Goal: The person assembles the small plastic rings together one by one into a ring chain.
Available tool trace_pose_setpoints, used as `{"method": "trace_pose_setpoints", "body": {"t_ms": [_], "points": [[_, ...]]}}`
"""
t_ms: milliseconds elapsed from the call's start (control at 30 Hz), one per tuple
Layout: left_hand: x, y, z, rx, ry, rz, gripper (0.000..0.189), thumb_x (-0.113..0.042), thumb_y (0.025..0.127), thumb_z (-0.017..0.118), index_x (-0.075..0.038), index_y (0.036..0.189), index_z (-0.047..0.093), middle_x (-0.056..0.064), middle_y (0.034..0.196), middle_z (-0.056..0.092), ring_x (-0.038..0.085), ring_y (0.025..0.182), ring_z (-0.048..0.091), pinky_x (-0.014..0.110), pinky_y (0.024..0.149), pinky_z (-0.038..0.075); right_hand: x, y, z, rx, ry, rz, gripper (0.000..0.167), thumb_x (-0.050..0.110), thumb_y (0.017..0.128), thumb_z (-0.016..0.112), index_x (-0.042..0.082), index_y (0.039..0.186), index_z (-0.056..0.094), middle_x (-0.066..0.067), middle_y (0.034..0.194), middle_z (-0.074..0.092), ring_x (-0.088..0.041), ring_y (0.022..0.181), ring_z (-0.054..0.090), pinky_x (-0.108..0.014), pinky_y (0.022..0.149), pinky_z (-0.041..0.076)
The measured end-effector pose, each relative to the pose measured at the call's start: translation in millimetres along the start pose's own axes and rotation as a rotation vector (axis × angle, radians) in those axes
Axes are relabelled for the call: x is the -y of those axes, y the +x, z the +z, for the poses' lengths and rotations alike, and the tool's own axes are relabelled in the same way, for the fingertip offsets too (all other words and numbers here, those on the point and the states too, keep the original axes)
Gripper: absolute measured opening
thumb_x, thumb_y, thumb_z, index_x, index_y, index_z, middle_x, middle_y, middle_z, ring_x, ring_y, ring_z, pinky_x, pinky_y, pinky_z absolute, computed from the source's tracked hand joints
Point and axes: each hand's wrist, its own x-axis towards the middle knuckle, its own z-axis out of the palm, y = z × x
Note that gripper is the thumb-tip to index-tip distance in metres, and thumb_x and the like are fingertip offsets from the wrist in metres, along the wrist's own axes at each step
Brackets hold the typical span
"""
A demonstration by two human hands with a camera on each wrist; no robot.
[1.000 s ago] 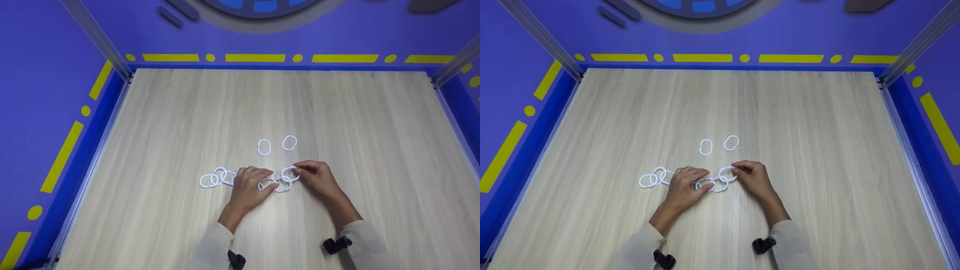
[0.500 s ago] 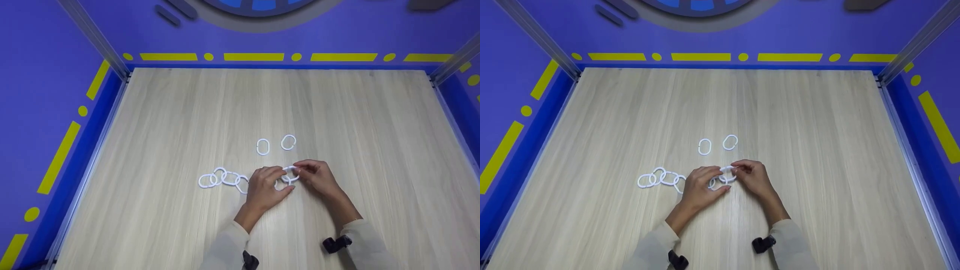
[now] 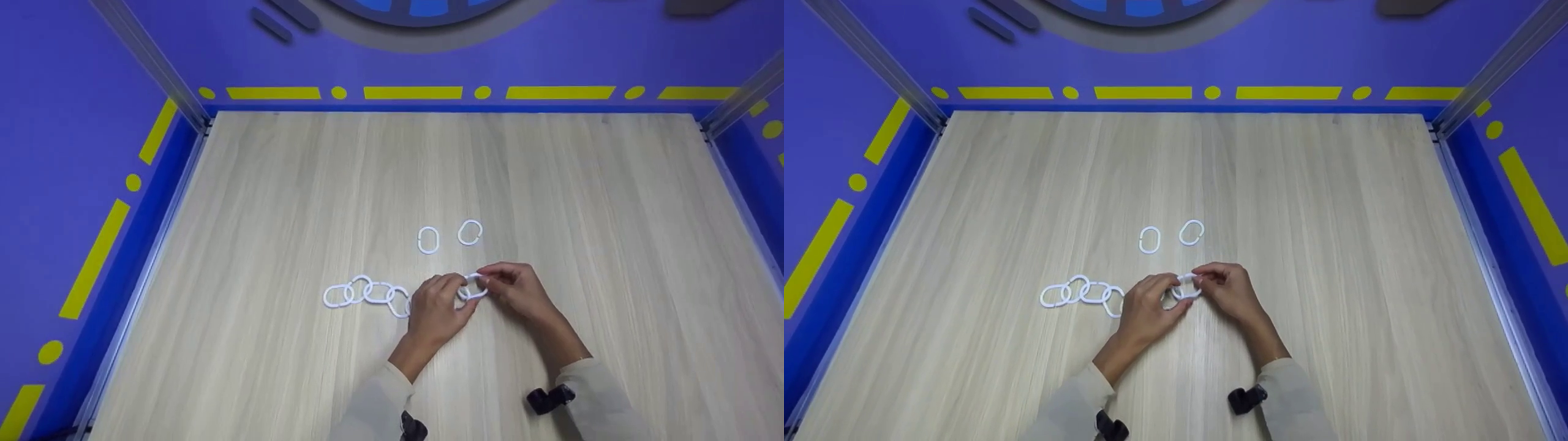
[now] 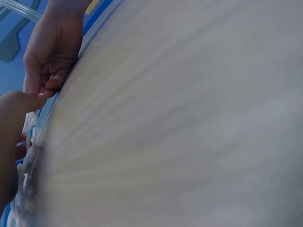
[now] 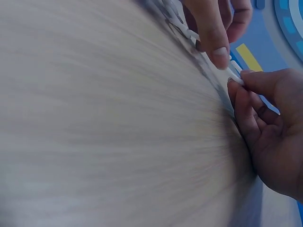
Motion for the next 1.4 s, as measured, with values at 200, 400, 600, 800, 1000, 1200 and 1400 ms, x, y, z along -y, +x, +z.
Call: {"method": "trace_pose_setpoints", "body": {"t_ms": [200, 400, 600, 800, 1000, 1200, 1400], "points": [[10.4, -4.6, 0.4, -0.043, 0.003, 0.079, 0.029, -0.035, 0.080, 0.085, -0.017, 0.100, 0.077, -0.007, 0.096, 0.079, 0.008, 0.088, 0.072, 0.022, 0.081, 0.055, 3, 1.8, -1, 0.023, 0.019, 0.051, 0.021, -0.004, 0.091, 0.068, -0.014, 0.109, 0.070, -0.017, 0.095, 0.075, 0.000, 0.069, 0.060, -0.015, 0.058, 0.049], [22.7, -6.2, -4.9, -0.037, -0.079, 0.166, 0.022, -0.030, 0.081, 0.085, -0.016, 0.097, 0.080, -0.005, 0.096, 0.080, 0.009, 0.088, 0.073, 0.023, 0.081, 0.056, 3, 1.4, 1, 0.074, 0.051, 0.054, 0.022, -0.006, 0.091, 0.067, -0.017, 0.110, 0.068, -0.020, 0.098, 0.075, 0.000, 0.073, 0.064, -0.015, 0.064, 0.055], [32.0, -7.5, -10.0, -0.017, -0.133, 0.195, 0.019, -0.026, 0.079, 0.087, -0.015, 0.094, 0.082, -0.005, 0.093, 0.080, 0.009, 0.086, 0.072, 0.022, 0.078, 0.056, 3, 2.6, 3, 0.116, 0.050, 0.047, 0.022, -0.004, 0.092, 0.066, -0.016, 0.110, 0.068, -0.019, 0.095, 0.076, 0.000, 0.072, 0.066, -0.017, 0.063, 0.055], [35.0, -7.9, -10.8, 0.003, -0.127, 0.209, 0.017, -0.026, 0.080, 0.085, -0.016, 0.093, 0.082, -0.006, 0.093, 0.080, 0.009, 0.086, 0.072, 0.022, 0.078, 0.055, 3, 3.9, 3, 0.140, 0.061, 0.061, 0.022, -0.004, 0.093, 0.065, -0.017, 0.111, 0.067, -0.015, 0.093, 0.076, -0.001, 0.072, 0.067, -0.017, 0.064, 0.056], [35.8, -8.0, -11.0, -0.017, -0.109, 0.233, 0.016, -0.025, 0.079, 0.086, -0.017, 0.091, 0.081, -0.006, 0.092, 0.080, 0.008, 0.085, 0.071, 0.023, 0.076, 0.055, 4, 4.6, 3, 0.151, 0.076, 0.073, 0.023, -0.005, 0.093, 0.065, -0.018, 0.112, 0.066, -0.008, 0.091, 0.077, -0.001, 0.073, 0.068, -0.017, 0.065, 0.057], [37.4, -8.1, -11.2, -0.025, -0.122, 0.240, 0.017, -0.026, 0.078, 0.087, -0.016, 0.090, 0.081, -0.004, 0.092, 0.080, 0.010, 0.085, 0.072, 0.023, 0.076, 0.055, 4, 5.0, 2, 0.178, 0.096, 0.047, 0.025, -0.006, 0.092, 0.064, -0.022, 0.112, 0.063, -0.001, 0.087, 0.077, 0.001, 0.072, 0.067, -0.016, 0.064, 0.057], [40.1, -9.7, -13.9, 0.001, -0.127, 0.243, 0.016, -0.027, 0.079, 0.086, -0.017, 0.090, 0.081, -0.004, 0.092, 0.080, 0.010, 0.085, 0.072, 0.023, 0.077, 0.055, 3, 5.6, -1, 0.185, 0.085, 0.036, 0.026, -0.001, 0.096, 0.063, -0.020, 0.113, 0.064, 0.003, 0.086, 0.076, 0.000, 0.070, 0.067, -0.017, 0.065, 0.058]]}}
